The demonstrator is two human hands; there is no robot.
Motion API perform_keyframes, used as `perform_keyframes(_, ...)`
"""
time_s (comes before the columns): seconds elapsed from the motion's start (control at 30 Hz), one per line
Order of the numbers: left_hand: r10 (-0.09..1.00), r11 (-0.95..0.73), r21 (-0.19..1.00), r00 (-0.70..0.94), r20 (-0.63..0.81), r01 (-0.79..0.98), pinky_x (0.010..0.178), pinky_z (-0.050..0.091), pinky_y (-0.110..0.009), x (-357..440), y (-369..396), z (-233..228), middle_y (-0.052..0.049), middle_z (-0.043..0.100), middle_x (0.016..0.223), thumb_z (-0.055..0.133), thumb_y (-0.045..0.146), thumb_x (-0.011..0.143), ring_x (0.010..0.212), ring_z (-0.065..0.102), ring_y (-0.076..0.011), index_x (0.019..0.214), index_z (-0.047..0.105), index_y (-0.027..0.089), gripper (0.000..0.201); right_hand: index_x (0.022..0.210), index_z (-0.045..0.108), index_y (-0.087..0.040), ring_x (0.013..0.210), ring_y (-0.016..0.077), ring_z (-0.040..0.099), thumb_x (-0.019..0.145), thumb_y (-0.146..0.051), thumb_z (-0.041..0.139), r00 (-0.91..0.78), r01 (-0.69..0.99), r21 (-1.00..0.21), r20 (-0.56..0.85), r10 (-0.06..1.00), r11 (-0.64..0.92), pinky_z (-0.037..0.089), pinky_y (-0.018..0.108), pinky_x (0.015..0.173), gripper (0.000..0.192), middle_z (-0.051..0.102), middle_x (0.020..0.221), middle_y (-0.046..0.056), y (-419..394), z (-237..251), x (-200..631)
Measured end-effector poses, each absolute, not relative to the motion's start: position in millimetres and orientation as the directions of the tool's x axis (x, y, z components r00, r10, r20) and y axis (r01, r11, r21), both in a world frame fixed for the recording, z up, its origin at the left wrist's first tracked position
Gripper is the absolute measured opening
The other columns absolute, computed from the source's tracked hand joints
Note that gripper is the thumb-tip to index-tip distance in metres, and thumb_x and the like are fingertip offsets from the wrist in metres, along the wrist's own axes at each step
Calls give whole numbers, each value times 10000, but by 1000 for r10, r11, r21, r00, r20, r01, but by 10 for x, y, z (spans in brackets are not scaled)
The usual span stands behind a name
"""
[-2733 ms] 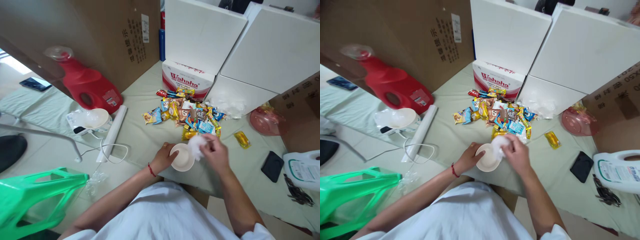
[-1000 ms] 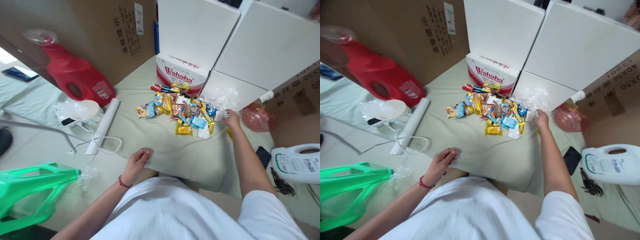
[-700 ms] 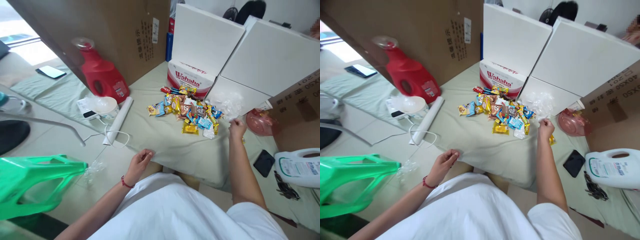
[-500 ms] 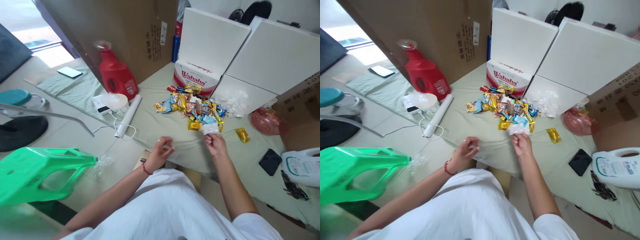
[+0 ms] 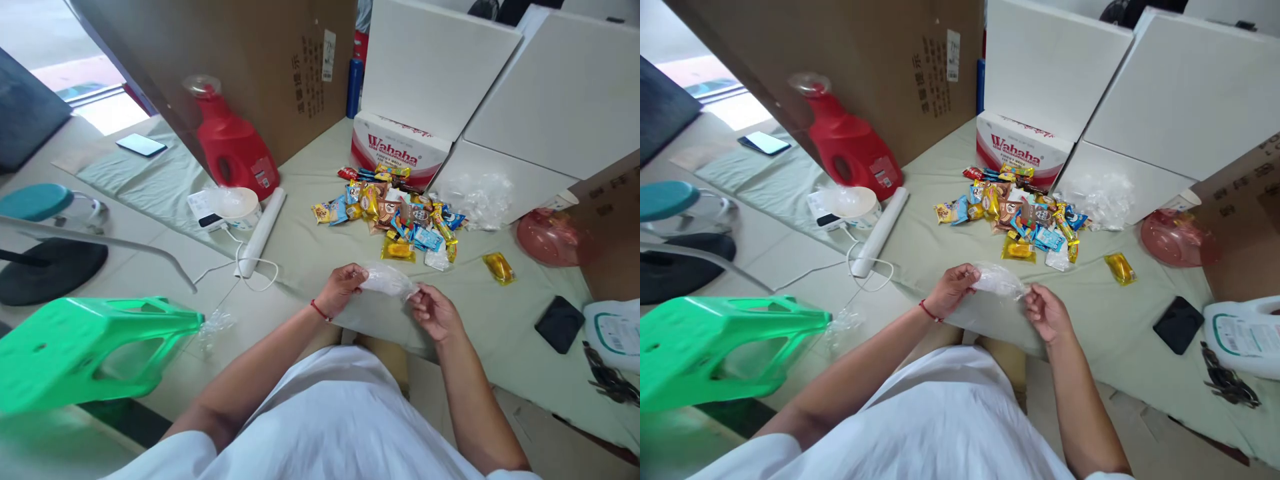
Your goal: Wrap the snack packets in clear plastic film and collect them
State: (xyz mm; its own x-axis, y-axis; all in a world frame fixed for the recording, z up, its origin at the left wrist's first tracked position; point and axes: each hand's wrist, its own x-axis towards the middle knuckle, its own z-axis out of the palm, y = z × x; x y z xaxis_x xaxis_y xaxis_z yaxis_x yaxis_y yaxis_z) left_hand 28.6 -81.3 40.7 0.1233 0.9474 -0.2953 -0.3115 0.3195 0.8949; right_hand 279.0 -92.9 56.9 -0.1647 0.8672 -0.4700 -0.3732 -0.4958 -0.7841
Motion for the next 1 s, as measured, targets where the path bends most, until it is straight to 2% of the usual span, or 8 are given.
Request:
perform_keyframes(0.07, 938, 346, 893, 98, -332, -286, 546, 386, -212, 325, -751, 368, 52, 498, 680, 872, 692, 562, 598, 450, -79, 748, 603, 179, 608, 917, 638, -205, 614, 106, 482, 836, -519, 724, 166, -204, -953, -261, 951, -226, 414, 175, 480, 336, 588, 792, -1, -954, 553, 2791)
perform_keyframes(0.13, 933, 358, 898, 85, -348, -257, 544, 377, -213, 378, -704, 338, 56, 482, 663, 849, 700, 588, 589, 436, -78, 746, 600, 181, 596, 1059, 667, -231, 800, 161, 572, 902, -554, 651, 302, 114, -993, 59, 952, 26, 531, 274, 695, 359, 641, 971, 36, -993, 546, 2737)
perform_keyframes(0.2, 931, 365, 900, 99, -351, -237, 558, 383, -210, 422, -677, 324, 53, 480, 674, 829, 678, 624, 607, 437, -81, 753, 594, 182, 563, 1177, 674, -257, 956, 232, 589, 896, -514, 671, 157, 437, -883, 260, 953, 169, 527, 389, 880, 381, 663, 1086, 70, -1002, 529, 2651)
perform_keyframes(0.3, 916, 390, 899, 186, -356, -200, 579, 406, -212, 440, -649, 341, 31, 513, 733, 759, 643, 702, 667, 476, -106, 793, 598, 187, 492, 1156, 728, -275, 978, 278, 578, 927, -378, 641, -155, 661, -690, 260, 953, 295, 480, 459, 932, 265, 705, 1035, 86, -915, 450, 2529)
perform_keyframes(0.5, 960, 240, 960, 115, -257, 142, 617, 393, -252, 427, -523, 370, 14, 471, 699, 667, 544, 799, 702, 454, -139, 657, 544, 195, 397, 1041, 801, -320, 999, 258, 540, 939, -176, 601, -370, 630, -591, 343, 863, 505, 452, 448, 916, 267, 733, 1028, 52, -797, 350, 2540)
perform_keyframes(0.73, 860, 482, 767, 63, -506, -424, 524, 404, -211, 403, -413, 247, 50, 490, 648, 791, 441, 654, 570, 473, -93, 695, 518, 203, 364, 991, 821, -375, 1095, 257, 524, 936, -147, 656, -293, 646, -522, 505, 812, 557, 489, 428, 923, 286, 738, 1134, 25, -1172, 389, 2906)
perform_keyframes(0.87, 841, 489, 709, 59, -538, -508, 526, 464, -213, 379, -420, 227, 67, 513, 647, 854, 484, 605, 539, 498, -83, 738, 507, 211, 461, 919, 804, -319, 1057, 239, 574, 946, -121, 594, -293, 644, -559, 450, 844, 522, 516, 422, 907, 290, 759, 1080, 27, -1363, 252, 3161)
perform_keyframes(1.0, 844, 495, 726, 67, -531, -477, 520, 455, -201, 399, -438, 226, 67, 531, 650, 877, 494, 592, 544, 505, -76, 740, 526, 201, 480, 957, 757, -295, 990, 237, 623, 966, -131, 533, -51, 641, -657, 480, 876, 397, 514, 461, 940, 277, 746, 971, 28, -1369, 349, 3198)
